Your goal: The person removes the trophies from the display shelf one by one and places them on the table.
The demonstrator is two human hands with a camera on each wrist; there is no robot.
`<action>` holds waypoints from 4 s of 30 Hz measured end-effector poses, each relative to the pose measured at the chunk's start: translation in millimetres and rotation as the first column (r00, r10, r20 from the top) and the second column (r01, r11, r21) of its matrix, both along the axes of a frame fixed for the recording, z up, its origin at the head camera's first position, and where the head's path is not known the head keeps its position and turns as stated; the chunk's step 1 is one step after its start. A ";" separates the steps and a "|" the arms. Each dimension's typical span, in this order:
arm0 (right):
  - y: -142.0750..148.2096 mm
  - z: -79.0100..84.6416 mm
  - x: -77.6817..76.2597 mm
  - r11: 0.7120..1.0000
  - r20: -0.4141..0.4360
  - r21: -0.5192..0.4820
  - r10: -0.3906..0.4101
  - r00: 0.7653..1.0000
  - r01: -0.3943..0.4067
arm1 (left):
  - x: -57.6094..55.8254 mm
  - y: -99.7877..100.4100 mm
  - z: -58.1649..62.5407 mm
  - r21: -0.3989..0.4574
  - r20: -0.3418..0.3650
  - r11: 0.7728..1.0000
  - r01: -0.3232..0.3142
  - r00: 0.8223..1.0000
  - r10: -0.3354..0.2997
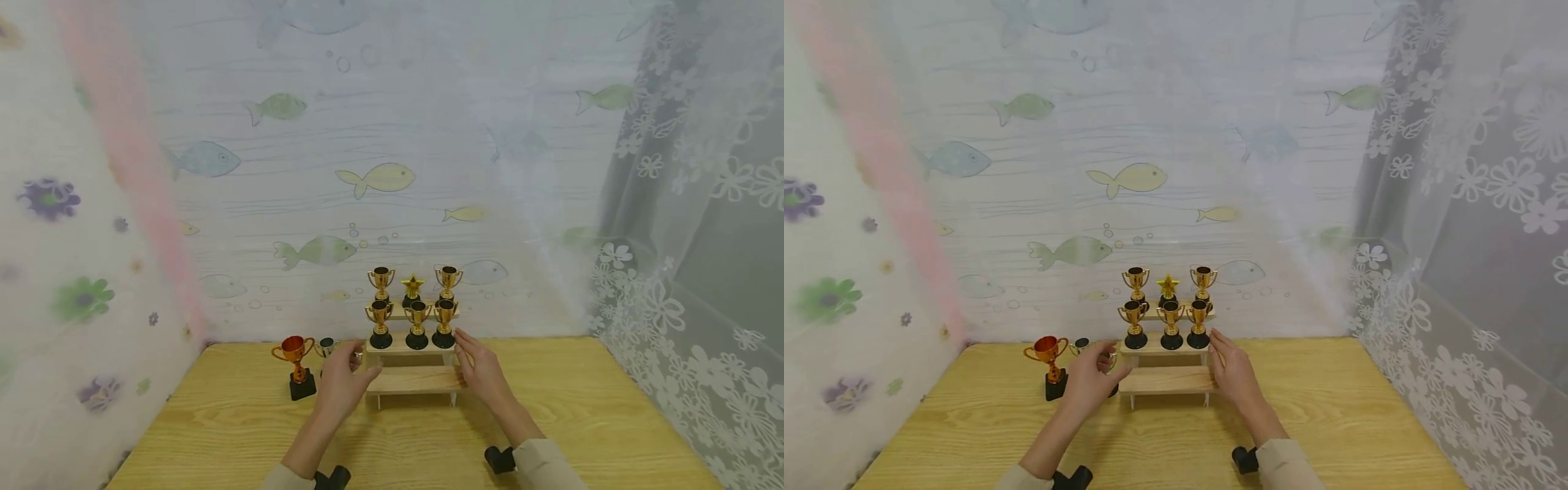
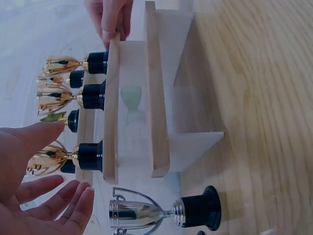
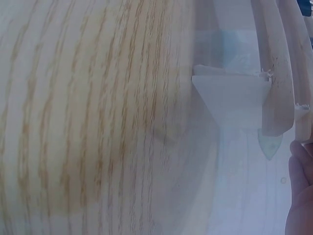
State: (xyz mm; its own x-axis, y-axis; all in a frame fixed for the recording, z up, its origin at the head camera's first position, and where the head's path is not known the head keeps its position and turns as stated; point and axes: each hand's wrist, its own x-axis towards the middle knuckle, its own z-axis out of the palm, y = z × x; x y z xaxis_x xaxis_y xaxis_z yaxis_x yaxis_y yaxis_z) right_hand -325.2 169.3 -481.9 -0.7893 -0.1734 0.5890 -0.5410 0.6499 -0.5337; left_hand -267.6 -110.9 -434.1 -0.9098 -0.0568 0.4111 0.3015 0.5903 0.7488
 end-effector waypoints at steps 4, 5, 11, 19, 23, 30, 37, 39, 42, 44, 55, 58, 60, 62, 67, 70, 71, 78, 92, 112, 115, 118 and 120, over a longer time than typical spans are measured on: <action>-0.3 0.1 -0.5 1.000 -0.001 -0.001 0.001 1.000 -0.001 | -8.1 4.1 5.7 0.025 0.008 1.000 0.016 1.000 -0.016; -0.2 -0.1 -0.7 1.000 -0.002 -0.001 0.000 1.000 0.000 | -10.5 5.5 6.9 0.031 0.009 0.999 0.019 1.000 -0.019; 0.7 -1.3 -3.0 1.000 -0.007 -0.001 0.005 1.000 -0.005 | -24.7 14.7 10.4 0.029 0.045 0.999 0.018 0.999 -0.019; 1.6 -2.9 -3.3 1.000 -0.007 -0.005 0.009 1.000 -0.009 | -38.7 21.9 7.6 0.025 0.062 1.000 -0.007 0.998 0.006; 0.9 -2.6 -3.1 1.000 -0.016 -0.005 0.011 1.000 -0.011 | -43.1 23.9 6.4 0.021 0.071 1.000 -0.019 0.997 0.018; 0.4 -1.9 -2.2 1.000 -0.015 -0.010 0.004 1.000 -0.005 | -48.0 25.9 4.0 0.017 0.054 1.000 -0.024 0.998 0.023; -0.4 -0.9 -1.8 1.000 -0.021 -0.014 0.005 1.000 -0.005 | -55.7 29.1 1.4 -0.046 0.017 0.997 -0.059 0.998 0.060; -0.9 -0.9 -1.4 1.000 -0.026 -0.010 0.005 1.000 -0.006 | -57.2 30.0 1.0 -0.052 0.026 0.996 -0.069 0.997 0.071; -1.3 -1.0 -0.7 1.000 -0.022 -0.009 0.007 1.000 -0.007 | -57.7 31.4 1.2 -0.059 0.029 0.995 -0.075 0.997 0.076; -1.2 -1.0 -0.4 1.000 -0.009 -0.013 0.006 1.000 -0.006 | -57.8 32.3 1.6 -0.067 0.025 0.995 -0.078 0.996 0.080; -0.1 -0.8 -0.5 1.000 -0.003 -0.002 -0.003 1.000 0.003 | -59.3 33.9 0.3 -0.071 -0.005 0.993 -0.092 0.996 0.092; -0.4 -0.5 0.4 1.000 -0.007 -0.004 0.000 1.000 0.000 | -59.2 33.3 -0.2 -0.066 -0.015 0.994 -0.092 0.996 0.091; -0.6 -0.4 0.8 1.000 -0.010 -0.004 0.001 1.000 -0.001 | -59.1 33.1 -0.4 -0.065 -0.016 0.994 -0.089 0.996 0.088; -0.7 -0.3 0.9 1.000 -0.009 -0.006 0.001 1.000 -0.001 | -58.5 33.1 -0.1 -0.061 -0.008 0.995 -0.083 0.997 0.083; -1.2 0.7 1.3 1.000 0.000 -0.011 -0.001 1.000 0.001 | -56.8 32.4 2.5 -0.078 0.009 0.995 -0.065 0.998 0.066; -1.5 1.2 1.6 1.000 0.008 -0.013 -0.002 1.000 0.002 | -56.4 31.7 3.2 -0.098 0.012 0.994 -0.055 0.998 0.056; -1.4 1.2 1.5 1.000 0.011 -0.012 -0.002 1.000 0.002 | -56.2 31.4 3.6 -0.104 0.013 0.993 -0.051 0.999 0.052; -0.6 0.5 0.7 1.000 0.014 -0.013 0.003 1.000 -0.002 | -52.1 30.2 5.7 -0.118 0.016 0.993 -0.018 1.000 0.020; -1.5 0.6 0.8 1.000 0.006 -0.017 0.005 1.000 -0.005 | -43.7 26.7 4.7 -0.150 0.006 0.989 0.012 1.000 -0.012; -1.0 -2.0 -1.4 1.000 -0.021 -0.018 -0.002 1.000 0.002 | -18.2 21.3 4.3 -0.159 0.000 0.986 0.057 0.998 -0.058; -0.7 -0.4 -0.5 1.000 -0.007 -0.023 0.007 1.000 -0.007 | -15.2 19.6 2.8 -0.169 0.002 0.984 0.052 0.999 -0.053; 0.3 0.3 -0.1 1.000 0.001 -0.022 0.010 1.000 -0.010 | -12.7 18.0 1.0 -0.173 0.007 0.984 0.045 0.999 -0.045; 0.8 0.1 -0.1 1.000 0.000 -0.019 0.009 1.000 -0.009 | -10.2 16.7 0.3 -0.168 0.016 0.985 0.039 0.999 -0.037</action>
